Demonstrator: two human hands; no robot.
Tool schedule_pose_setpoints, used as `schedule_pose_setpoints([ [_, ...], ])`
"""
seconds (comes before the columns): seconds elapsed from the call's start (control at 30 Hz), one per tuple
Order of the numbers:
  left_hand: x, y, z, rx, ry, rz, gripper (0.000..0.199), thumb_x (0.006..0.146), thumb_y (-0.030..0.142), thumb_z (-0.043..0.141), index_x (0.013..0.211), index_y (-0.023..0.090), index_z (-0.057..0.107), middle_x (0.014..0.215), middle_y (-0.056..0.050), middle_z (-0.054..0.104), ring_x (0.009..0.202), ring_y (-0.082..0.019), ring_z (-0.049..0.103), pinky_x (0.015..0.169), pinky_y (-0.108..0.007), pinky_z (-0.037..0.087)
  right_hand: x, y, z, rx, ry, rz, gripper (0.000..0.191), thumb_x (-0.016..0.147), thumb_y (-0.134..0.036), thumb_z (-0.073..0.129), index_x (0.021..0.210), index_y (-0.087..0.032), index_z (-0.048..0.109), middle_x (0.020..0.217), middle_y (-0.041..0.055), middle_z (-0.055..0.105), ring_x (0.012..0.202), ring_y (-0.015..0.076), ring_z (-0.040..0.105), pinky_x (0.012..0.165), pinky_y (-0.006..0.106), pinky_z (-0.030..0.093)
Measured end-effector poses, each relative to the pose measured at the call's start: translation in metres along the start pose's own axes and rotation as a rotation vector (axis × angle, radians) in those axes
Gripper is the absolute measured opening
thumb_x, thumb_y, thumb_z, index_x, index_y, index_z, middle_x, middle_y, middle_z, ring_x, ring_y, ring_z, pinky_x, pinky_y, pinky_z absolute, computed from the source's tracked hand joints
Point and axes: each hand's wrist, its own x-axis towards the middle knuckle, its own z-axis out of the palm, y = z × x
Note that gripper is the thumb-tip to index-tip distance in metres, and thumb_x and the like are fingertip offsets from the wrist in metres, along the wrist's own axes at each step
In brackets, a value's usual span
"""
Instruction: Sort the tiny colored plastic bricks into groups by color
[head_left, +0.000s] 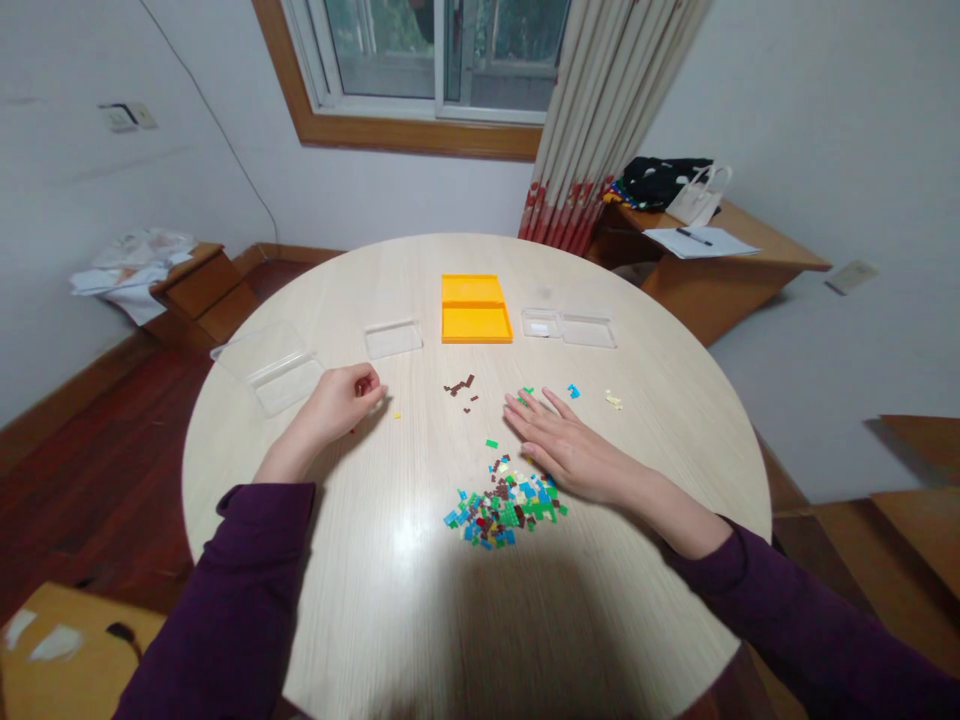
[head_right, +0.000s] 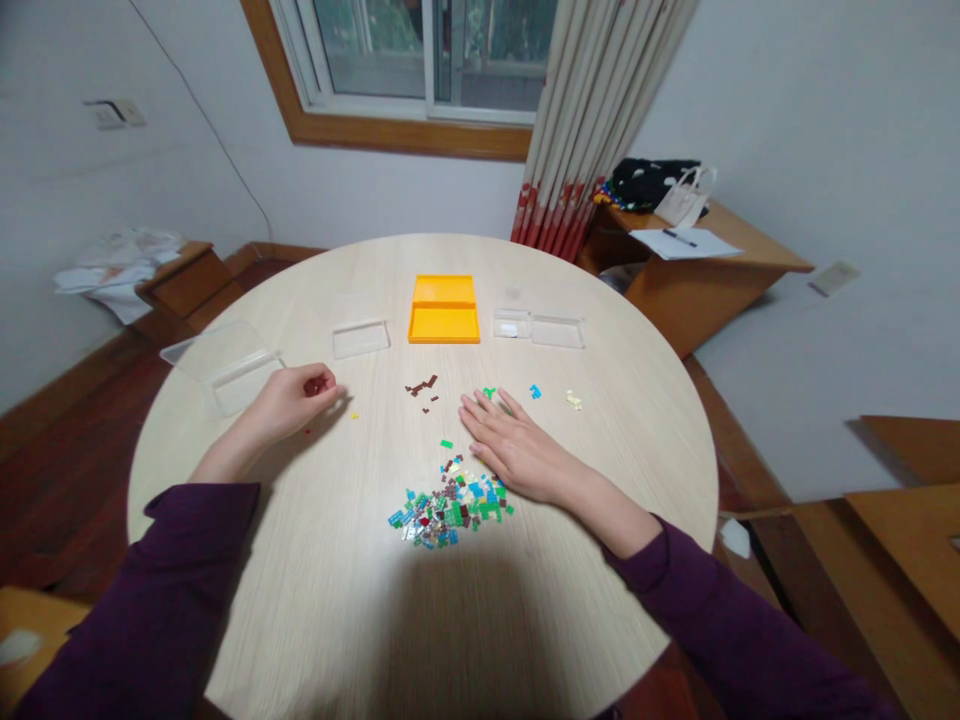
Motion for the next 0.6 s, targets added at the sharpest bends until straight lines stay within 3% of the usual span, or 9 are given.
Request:
schedule_pose_setpoints([
  [0.17,0.001,0.000,0.000,0.013,0.007,0.006,0.018,0.077,0.026,0.057,0.063,0.019,0.051,0.053,0.002,0.050,0.048,-0.011,0.044,0.048,-0.025,0.033,0.003,-0.022,-0.004,0.045,-0.046,-0.134,0.048,0.105,-0.031,0.029,0.145,-0.012,0.047,0.155,0.0118,0.040,0.149,0.0232,0.023,0.125,0.051,0.013],
  [0.43,-0.001,0.003,0.001,-0.034,-0.028,-0.038,0.017,0.078,0.028,0.056,0.065,0.019,0.050,0.053,0.002,0.049,0.045,-0.011,0.045,0.045,-0.024,0.032,0.004,0.011,0.001,0.003,0.035,0.098,0.042,0.104,-0.029,0.032,0.134,-0.018,0.060,0.147,0.0126,0.050,0.144,0.0275,0.036,0.118,0.062,0.021],
  [0.6,0.001,0.001,0.002,-0.016,-0.010,-0.018,0.017,0.077,0.027,0.057,0.063,0.019,0.050,0.053,0.002,0.049,0.046,-0.011,0.043,0.046,-0.024,0.031,0.000,0.007,-0.008,-0.087,0.119,0.087,0.039,0.103,-0.026,0.034,0.126,-0.018,0.064,0.146,0.0137,0.053,0.141,0.0273,0.041,0.116,0.060,0.025],
])
